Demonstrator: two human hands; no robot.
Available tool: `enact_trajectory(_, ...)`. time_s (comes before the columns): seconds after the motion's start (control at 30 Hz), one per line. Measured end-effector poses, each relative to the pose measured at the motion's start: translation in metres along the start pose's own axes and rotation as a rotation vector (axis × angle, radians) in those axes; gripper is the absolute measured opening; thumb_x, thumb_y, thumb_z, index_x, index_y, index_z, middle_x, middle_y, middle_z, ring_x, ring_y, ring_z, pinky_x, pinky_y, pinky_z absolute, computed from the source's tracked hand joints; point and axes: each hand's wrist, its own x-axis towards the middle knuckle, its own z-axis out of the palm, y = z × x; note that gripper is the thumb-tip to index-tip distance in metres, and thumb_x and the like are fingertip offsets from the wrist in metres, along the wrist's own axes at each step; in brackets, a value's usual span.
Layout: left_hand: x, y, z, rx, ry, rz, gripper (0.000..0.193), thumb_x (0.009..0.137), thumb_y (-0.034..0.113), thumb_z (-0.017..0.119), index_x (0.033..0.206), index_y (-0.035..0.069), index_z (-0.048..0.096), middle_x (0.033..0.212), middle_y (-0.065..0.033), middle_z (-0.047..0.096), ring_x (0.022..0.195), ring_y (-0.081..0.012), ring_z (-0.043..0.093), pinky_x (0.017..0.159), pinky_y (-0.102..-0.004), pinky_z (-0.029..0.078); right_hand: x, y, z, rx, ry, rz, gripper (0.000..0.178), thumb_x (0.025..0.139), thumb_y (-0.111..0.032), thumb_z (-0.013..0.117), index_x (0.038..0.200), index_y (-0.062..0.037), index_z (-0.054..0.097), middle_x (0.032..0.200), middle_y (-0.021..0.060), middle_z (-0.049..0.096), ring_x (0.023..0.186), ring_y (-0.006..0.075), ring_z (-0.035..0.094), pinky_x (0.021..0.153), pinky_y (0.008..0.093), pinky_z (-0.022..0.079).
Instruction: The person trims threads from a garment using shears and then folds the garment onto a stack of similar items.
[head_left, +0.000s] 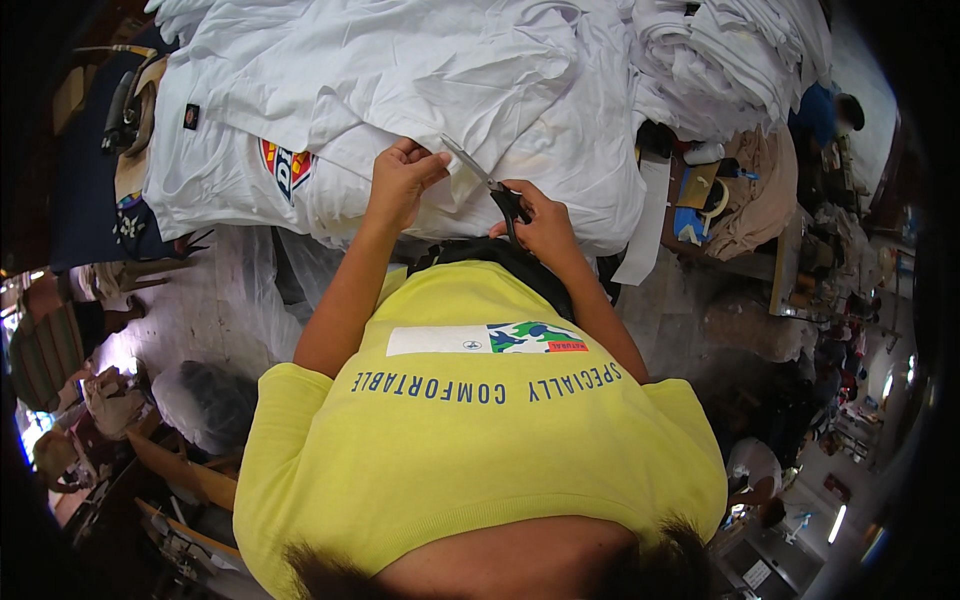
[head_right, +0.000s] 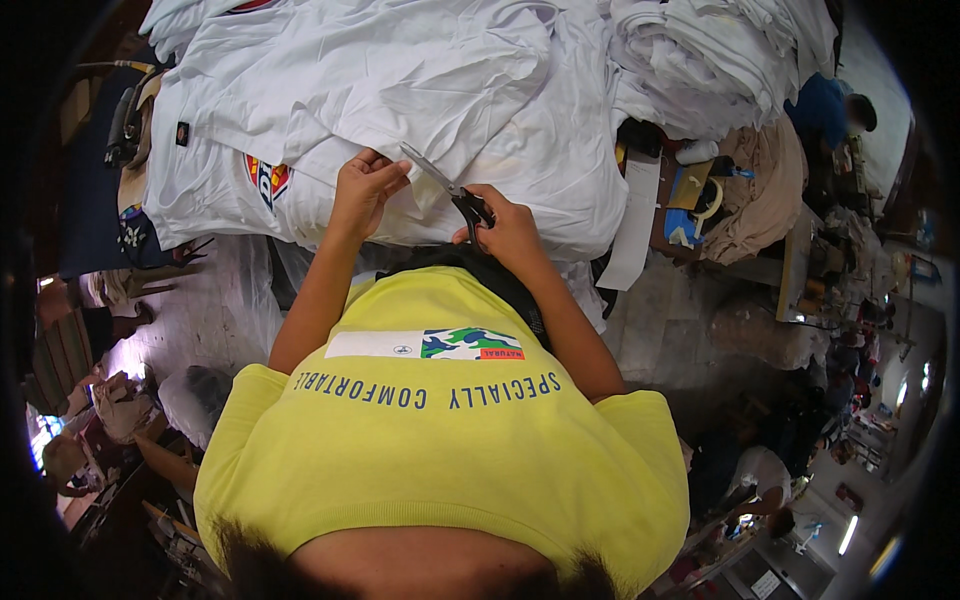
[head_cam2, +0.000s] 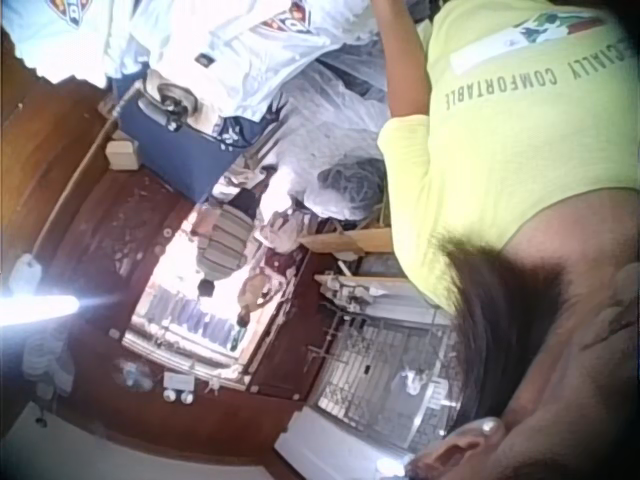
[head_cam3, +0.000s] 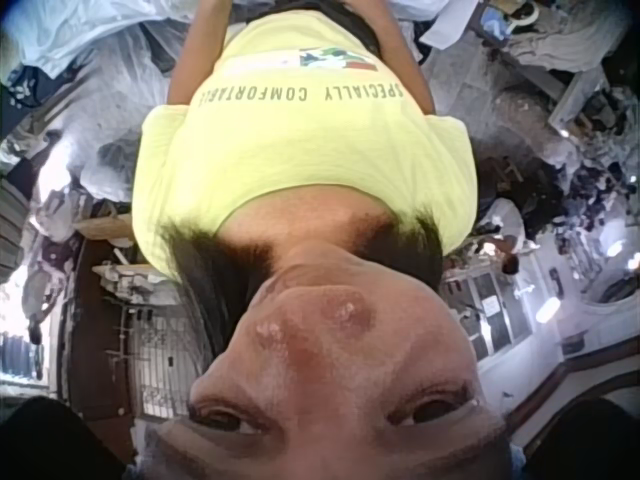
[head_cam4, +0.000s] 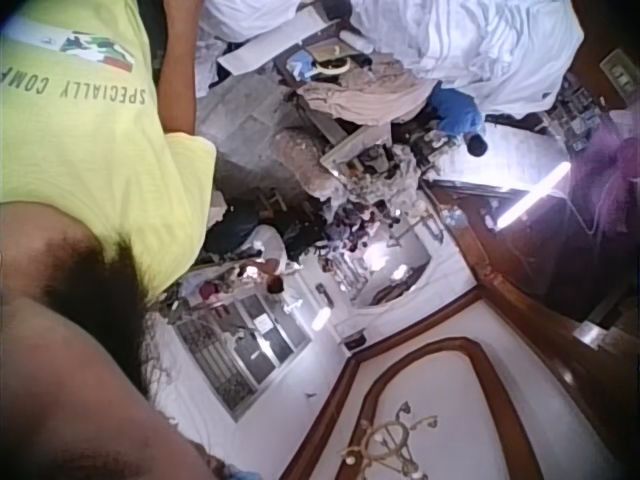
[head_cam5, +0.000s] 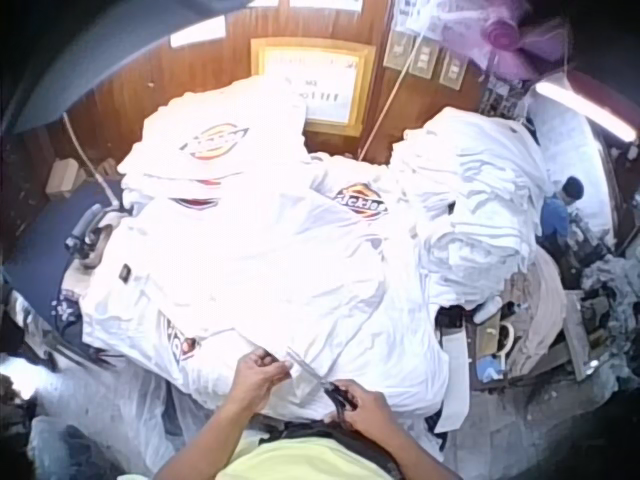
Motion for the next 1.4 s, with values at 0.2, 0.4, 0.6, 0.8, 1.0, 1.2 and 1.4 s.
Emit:
enact_trajectory(0.2, 0.002, -0.003, -0.006, 0.070, -0.040, 0.025, 0.022, 0.075, -0.001, 0.064, 0.095, -0.001, 0.055, 0.086, -0.0049, 0.062, 0.076, -0.0114, 0.060, 0.072, -0.0242, 0.050, 0.004, -0.019, -0.002, -0.083, 0.043, -0.112, 0.062, 0.055, -0.015, 0.082, 0.108, -0.0076, 0.052, 0.061, 0.0032, 0.051, 0.050, 0.0123, 0.051, 0.048, 0.0267, 0.040)
enact_trajectory(0.4, -0.002, 0.002, 0.002, 0.080, -0.041, 0.034, 0.020, 0.075, 0.000, 0.064, 0.092, -0.001, 0.055, 0.083, -0.0053, 0.062, 0.074, -0.0112, 0.060, 0.071, -0.0239, 0.051, 0.009, -0.029, -0.003, -0.076, 0.024, -0.106, 0.062, 0.055, -0.016, 0.082, 0.108, -0.0089, 0.052, 0.058, 0.0029, 0.050, 0.048, 0.0136, 0.050, 0.047, 0.0269, 0.040)
enact_trajectory(0.6, 0.005, -0.002, -0.002, -0.073, 0.022, 0.001, 0.020, 0.074, 0.001, 0.065, 0.091, -0.004, 0.055, 0.085, -0.0072, 0.061, 0.074, -0.0111, 0.059, 0.070, -0.0236, 0.050, 0.008, -0.009, -0.003, -0.129, 0.043, -0.083, 0.059, 0.056, -0.014, 0.080, 0.108, -0.0078, 0.052, 0.059, 0.0054, 0.053, 0.046, 0.0134, 0.050, 0.046, 0.0263, 0.039)
enact_trajectory(0.8, 0.005, 0.002, -0.002, -0.020, 0.040, 0.062, 0.017, 0.077, 0.000, 0.061, 0.093, 0.000, 0.054, 0.085, -0.0057, 0.061, 0.077, -0.0127, 0.059, 0.072, -0.0261, 0.049, 0.009, -0.015, -0.001, -0.178, 0.109, -0.196, 0.060, 0.056, -0.016, 0.080, 0.109, -0.0104, 0.052, 0.065, 0.0068, 0.055, 0.057, 0.0181, 0.055, 0.054, 0.0282, 0.043)
enact_trajectory(1.0, 0.000, 0.004, -0.001, 0.031, 0.003, 0.108, 0.021, 0.076, 0.000, 0.062, 0.095, -0.001, 0.054, 0.086, -0.0059, 0.061, 0.077, -0.0129, 0.060, 0.072, -0.0261, 0.049, 0.016, -0.030, 0.001, -0.181, 0.095, -0.171, 0.059, 0.056, -0.015, 0.080, 0.108, -0.0111, 0.053, 0.064, 0.0055, 0.054, 0.057, 0.0176, 0.055, 0.054, 0.0283, 0.044)
enact_trajectory(1.2, 0.001, 0.007, -0.001, -0.034, 0.010, 0.060, 0.022, 0.077, 0.001, 0.062, 0.097, 0.000, 0.054, 0.089, -0.0050, 0.061, 0.080, -0.0125, 0.059, 0.076, -0.0274, 0.048, 0.013, -0.023, -0.003, -0.125, 0.035, -0.087, 0.047, 0.063, -0.003, 0.069, 0.106, -0.0096, 0.053, 0.060, 0.0053, 0.055, 0.052, 0.0122, 0.056, 0.049, 0.0261, 0.043)
enact_trajectory(1.4, 0.005, 0.008, -0.005, -0.084, 0.045, 0.128, 0.029, 0.075, -0.004, 0.061, 0.102, -0.003, 0.052, 0.093, -0.0085, 0.060, 0.083, -0.0145, 0.059, 0.076, -0.0268, 0.051, 0.014, -0.018, 0.001, -0.151, 0.112, -0.206, 0.047, 0.063, -0.003, 0.068, 0.107, -0.0103, 0.053, 0.061, 0.0050, 0.054, 0.053, 0.0180, 0.056, 0.050, 0.0276, 0.043)
